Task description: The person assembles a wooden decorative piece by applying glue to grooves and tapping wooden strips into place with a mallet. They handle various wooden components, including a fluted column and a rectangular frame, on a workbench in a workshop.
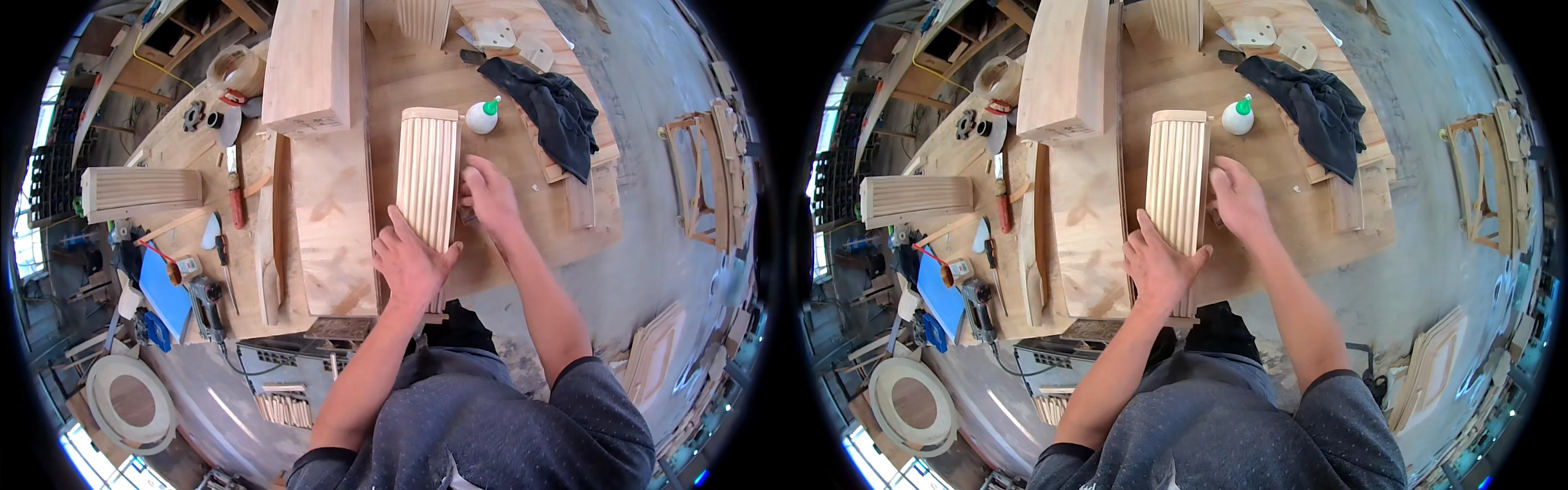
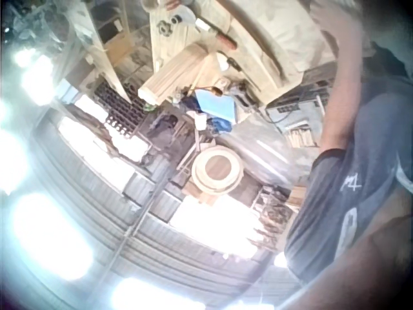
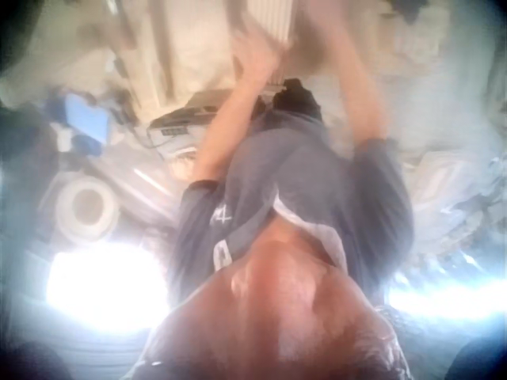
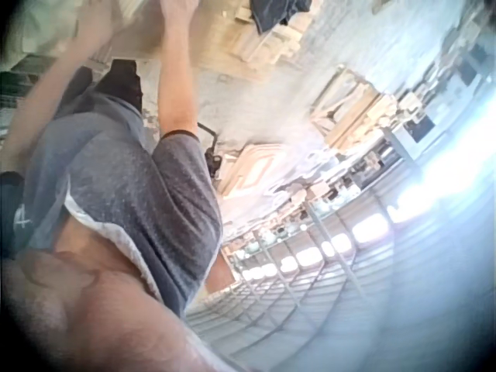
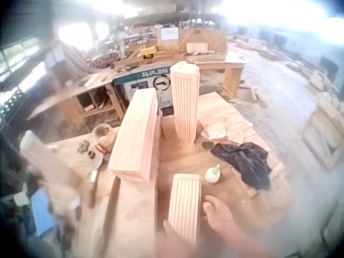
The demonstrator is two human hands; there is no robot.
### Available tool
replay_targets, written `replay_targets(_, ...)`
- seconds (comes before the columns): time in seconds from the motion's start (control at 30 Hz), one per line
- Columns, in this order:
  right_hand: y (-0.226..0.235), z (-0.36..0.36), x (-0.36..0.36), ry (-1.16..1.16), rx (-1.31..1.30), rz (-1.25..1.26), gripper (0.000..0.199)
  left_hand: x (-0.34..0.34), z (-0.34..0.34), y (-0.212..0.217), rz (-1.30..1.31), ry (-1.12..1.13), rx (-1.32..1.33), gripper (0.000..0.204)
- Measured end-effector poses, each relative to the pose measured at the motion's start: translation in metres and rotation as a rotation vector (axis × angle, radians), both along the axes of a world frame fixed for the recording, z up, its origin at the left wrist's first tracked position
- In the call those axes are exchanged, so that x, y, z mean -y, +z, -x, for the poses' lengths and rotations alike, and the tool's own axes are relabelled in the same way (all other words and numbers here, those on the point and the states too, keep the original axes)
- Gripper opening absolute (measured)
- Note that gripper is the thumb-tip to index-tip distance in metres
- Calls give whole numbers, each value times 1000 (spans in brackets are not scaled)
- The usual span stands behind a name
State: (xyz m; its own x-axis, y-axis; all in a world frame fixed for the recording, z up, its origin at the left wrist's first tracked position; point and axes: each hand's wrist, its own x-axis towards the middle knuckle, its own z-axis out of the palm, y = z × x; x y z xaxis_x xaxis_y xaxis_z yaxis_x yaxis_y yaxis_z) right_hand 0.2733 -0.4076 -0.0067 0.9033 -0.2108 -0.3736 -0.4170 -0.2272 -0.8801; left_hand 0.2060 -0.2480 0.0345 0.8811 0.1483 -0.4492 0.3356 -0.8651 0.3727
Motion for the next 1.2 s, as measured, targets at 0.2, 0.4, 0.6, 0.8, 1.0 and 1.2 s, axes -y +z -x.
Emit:
replay_targets(0.2, -26, 102, 45, 363, -79, 847, 50, 2, -41, -12, 123, -61, 152, 130)
replay_targets(0.4, -14, 92, 80, 370, -578, 247, 48, -2, -59, -17, 236, -34, 64, 129)
replay_targets(0.6, 51, 78, 76, 179, 3, 226, 50, -14, -62, -19, 286, -36, 62, 126)
replay_targets(0.8, 58, -11, 23, 421, 478, 501, 65, -19, -65, -16, 368, -25, 47, 127)
replay_targets(1.0, 28, -31, 17, 566, 340, 510, 67, -21, -67, -15, 374, -47, 10, 127)
replay_targets(1.2, 56, -25, 13, 440, 563, 552, 66, -22, -69, -19, 366, -40, -34, 131)
